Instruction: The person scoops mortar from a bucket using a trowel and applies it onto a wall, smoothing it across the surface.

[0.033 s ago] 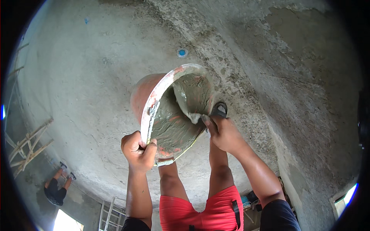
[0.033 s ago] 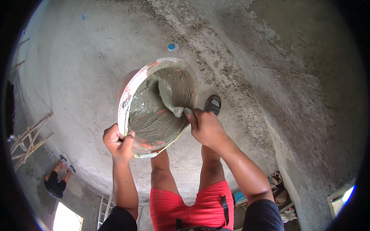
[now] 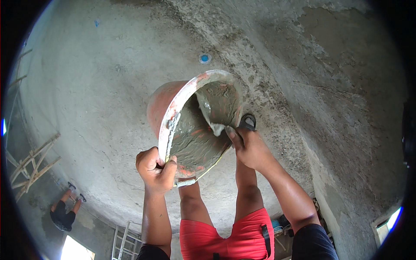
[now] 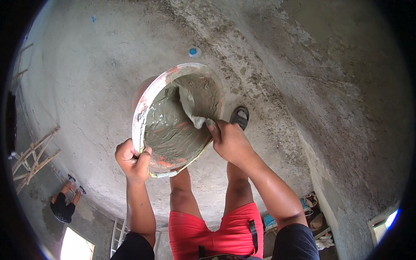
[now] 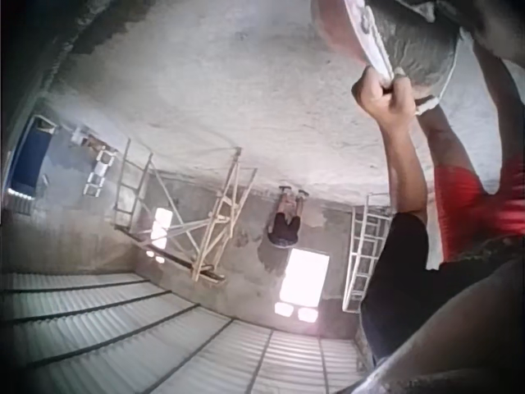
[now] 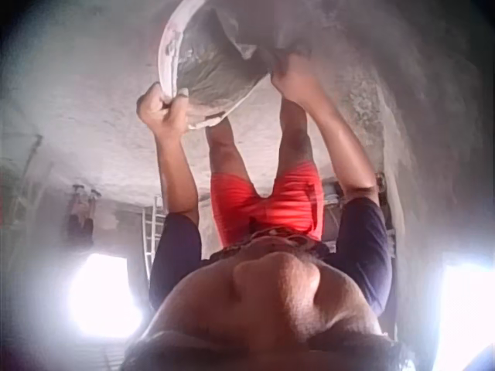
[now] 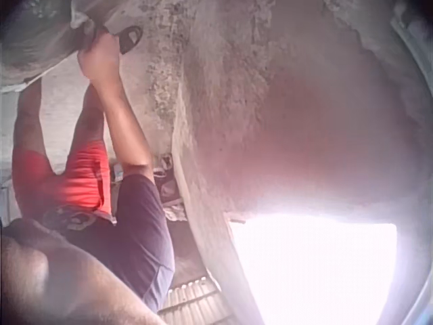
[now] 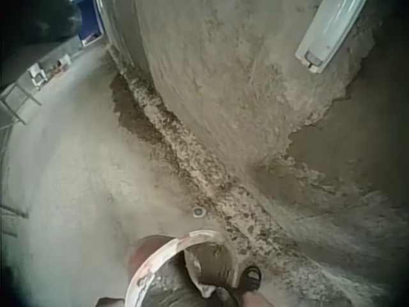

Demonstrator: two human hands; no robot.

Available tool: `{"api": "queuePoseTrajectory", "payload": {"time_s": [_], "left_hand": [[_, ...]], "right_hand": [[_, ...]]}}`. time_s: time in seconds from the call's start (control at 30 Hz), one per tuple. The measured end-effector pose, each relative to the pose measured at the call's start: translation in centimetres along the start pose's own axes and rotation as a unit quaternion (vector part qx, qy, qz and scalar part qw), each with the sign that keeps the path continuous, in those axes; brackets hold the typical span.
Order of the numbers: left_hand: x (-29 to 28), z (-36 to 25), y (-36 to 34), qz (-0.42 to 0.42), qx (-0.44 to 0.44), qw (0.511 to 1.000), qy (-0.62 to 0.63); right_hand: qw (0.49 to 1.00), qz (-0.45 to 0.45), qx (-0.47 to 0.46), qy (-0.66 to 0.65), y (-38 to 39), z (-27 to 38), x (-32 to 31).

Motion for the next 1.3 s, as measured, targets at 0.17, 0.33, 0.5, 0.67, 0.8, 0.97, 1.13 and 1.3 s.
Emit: {"api": "queuePoseTrajectory", "payload": {"time_s": [0.17, 0.33, 0.5, 0.67, 0.8, 0.97, 1.13, 1.3], "left_hand": [[1.1, -2.6, -1.6, 0.041, 0.032, 0.999, -0.004], [2.1, -3.8, -2.5, 0.100, 0.067, 0.993, 0.010], [2.0, -3.5, -2.3, 0.111, 0.058, 0.992, 0.000], [1.4, -3.2, -2.0, 0.074, 0.039, 0.996, 0.001], [0.2, -1.7, -1.2, 0.024, 0.024, 0.999, 0.022], [0.5, -2.0, -1.1, 0.004, 0.008, 0.999, 0.041], [1.0, -2.6, -1.1, 0.012, 0.026, 0.999, 0.022], [0.4, -2.0, -0.7, 0.020, 0.000, 1.000, 0.016]], "right_hand": [[0.995, -0.040, -0.037, -0.084, -1.4, -0.2, 0.9], [0.978, 0.082, 0.054, -0.183, -1.2, -0.8, 1.3], [0.918, 0.169, 0.131, -0.334, -0.7, -1.9, 3.8], [0.829, 0.224, 0.152, -0.490, -0.6, -2.9, 5.1], [0.783, 0.261, 0.151, -0.544, 1.2, -2.6, 4.7], [0.814, 0.261, 0.088, -0.512, 3.7, -3.4, 2.6], [0.870, 0.286, 0.031, -0.400, 5.5, -3.9, 1.1], [0.957, 0.103, -0.018, -0.270, 5.8, -4.4, -1.7]]}}
Point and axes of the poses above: each hand's wrist, its own y-axis away from the middle knuckle, its own x-axis out of the palm, z = x × y, the point moved 7 cm from there along -y, towards the middle knuckle, and after that the axes turned 3 degrees about -z, right-handed, at the moved point
